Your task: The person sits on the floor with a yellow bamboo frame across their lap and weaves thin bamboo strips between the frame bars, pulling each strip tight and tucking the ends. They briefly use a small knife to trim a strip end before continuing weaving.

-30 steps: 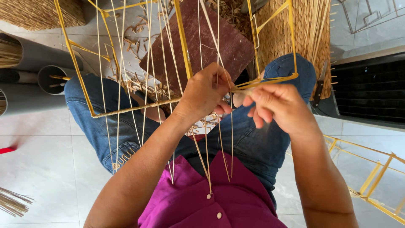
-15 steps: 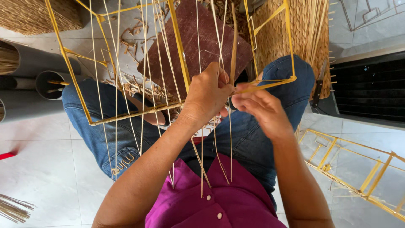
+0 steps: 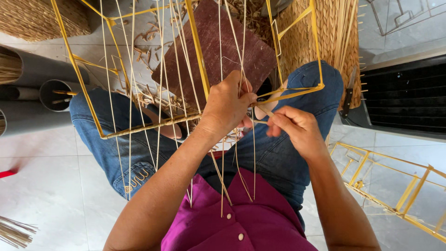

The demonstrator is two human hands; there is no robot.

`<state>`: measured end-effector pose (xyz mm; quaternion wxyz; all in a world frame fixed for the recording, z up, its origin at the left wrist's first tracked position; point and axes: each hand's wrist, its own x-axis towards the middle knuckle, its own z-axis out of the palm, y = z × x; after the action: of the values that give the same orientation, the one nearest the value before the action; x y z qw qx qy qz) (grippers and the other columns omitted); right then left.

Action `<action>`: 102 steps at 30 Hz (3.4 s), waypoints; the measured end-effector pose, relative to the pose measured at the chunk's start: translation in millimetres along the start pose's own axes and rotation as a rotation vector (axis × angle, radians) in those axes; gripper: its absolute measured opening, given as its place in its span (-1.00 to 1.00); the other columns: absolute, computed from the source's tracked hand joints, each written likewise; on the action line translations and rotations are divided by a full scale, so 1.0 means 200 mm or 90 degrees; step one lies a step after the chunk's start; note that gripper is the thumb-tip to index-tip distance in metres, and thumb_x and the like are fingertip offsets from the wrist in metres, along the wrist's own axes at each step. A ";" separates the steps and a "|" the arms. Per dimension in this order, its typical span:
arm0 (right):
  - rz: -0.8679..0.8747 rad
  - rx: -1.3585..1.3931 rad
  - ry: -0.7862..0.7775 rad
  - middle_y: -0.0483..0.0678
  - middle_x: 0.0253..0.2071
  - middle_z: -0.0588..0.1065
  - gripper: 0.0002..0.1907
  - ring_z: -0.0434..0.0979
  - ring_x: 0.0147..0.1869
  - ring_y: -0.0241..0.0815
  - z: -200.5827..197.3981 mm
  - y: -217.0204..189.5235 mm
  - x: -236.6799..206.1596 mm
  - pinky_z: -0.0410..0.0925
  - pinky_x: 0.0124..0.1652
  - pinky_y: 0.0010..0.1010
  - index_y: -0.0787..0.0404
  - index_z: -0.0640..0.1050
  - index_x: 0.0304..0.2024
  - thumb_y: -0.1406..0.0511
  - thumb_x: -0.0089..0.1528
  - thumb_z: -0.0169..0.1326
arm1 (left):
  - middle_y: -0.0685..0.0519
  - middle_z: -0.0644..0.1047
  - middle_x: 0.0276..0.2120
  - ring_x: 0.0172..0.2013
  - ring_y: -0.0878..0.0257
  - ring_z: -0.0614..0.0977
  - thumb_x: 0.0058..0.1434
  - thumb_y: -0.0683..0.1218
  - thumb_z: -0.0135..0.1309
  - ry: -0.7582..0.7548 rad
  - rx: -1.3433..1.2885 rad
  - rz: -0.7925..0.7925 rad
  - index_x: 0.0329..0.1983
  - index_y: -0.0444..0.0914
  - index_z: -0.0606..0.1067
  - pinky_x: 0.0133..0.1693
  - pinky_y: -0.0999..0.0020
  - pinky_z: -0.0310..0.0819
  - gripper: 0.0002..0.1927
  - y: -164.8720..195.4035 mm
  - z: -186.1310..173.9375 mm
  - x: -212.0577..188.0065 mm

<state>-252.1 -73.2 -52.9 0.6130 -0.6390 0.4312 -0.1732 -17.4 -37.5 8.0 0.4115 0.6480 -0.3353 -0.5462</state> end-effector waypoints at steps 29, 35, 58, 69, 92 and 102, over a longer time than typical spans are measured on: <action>-0.124 0.346 0.007 0.06 0.37 0.40 -0.65 0.32 0.48 -0.02 0.17 0.17 0.28 0.21 0.41 -0.19 0.21 0.61 0.10 0.52 0.28 0.07 | -0.08 0.63 -0.52 -0.70 0.18 0.68 0.14 -0.14 0.20 0.055 0.142 0.069 -0.22 -0.32 0.38 -0.64 0.32 0.58 -0.73 -0.01 0.03 0.03; -0.277 -0.125 0.084 0.09 0.42 0.36 -0.91 0.25 0.56 -0.03 0.12 0.10 0.12 0.10 0.46 -0.21 0.37 0.63 -0.14 0.45 0.35 0.13 | -0.09 0.67 -0.40 -0.69 0.26 0.67 0.24 -0.26 0.02 0.013 -0.011 0.022 0.13 -0.35 0.42 -0.70 0.42 0.55 -0.64 -0.05 -0.04 0.00; 0.042 0.328 0.003 -0.07 -0.41 0.56 -0.60 0.62 -0.31 -0.23 -0.01 -0.32 0.29 0.42 -0.34 -0.47 0.37 0.56 0.14 0.20 0.40 0.02 | -0.08 0.67 -0.40 -0.62 0.15 0.73 0.26 -0.22 -0.02 -0.104 -0.026 -0.130 -0.09 -0.43 0.50 -0.66 0.38 0.59 -0.78 0.04 0.04 0.04; 0.018 0.181 0.624 -0.12 -0.42 0.53 -0.91 0.49 -0.44 -0.34 -0.80 0.66 0.33 0.33 -0.45 -0.52 0.27 0.59 -0.16 0.36 0.39 0.11 | -0.01 0.64 -0.50 -0.74 0.26 0.63 0.33 -0.11 0.02 0.008 0.042 -0.054 -0.27 -0.37 0.54 -0.74 0.39 0.47 -0.80 0.00 0.10 -0.03; 0.182 -0.057 0.608 -0.15 -0.41 0.54 -0.94 0.41 -0.44 -0.39 -0.88 0.98 0.04 0.24 -0.44 -0.51 0.21 0.66 -0.24 0.37 0.24 0.22 | 0.00 0.66 -0.44 -0.71 0.31 0.63 0.35 -0.10 0.00 -0.011 0.079 -0.077 -0.17 -0.33 0.51 -0.75 0.45 0.47 -0.82 0.02 0.09 -0.03; -0.174 0.149 0.334 0.03 -0.27 0.51 -0.90 0.48 -0.28 -0.28 -0.70 0.44 -0.54 0.37 -0.17 -0.44 0.38 0.48 -0.10 0.53 0.33 0.06 | -0.06 0.65 -0.44 -0.69 0.23 0.66 0.30 -0.18 0.04 -0.015 0.009 -0.062 -0.20 -0.38 0.45 -0.74 0.42 0.50 -0.87 0.00 0.09 -0.01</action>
<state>-448.1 -68.1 -75.2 0.5217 -0.5494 0.4619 -0.4611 -35.2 -38.5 8.9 0.3756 0.6603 -0.3120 -0.5706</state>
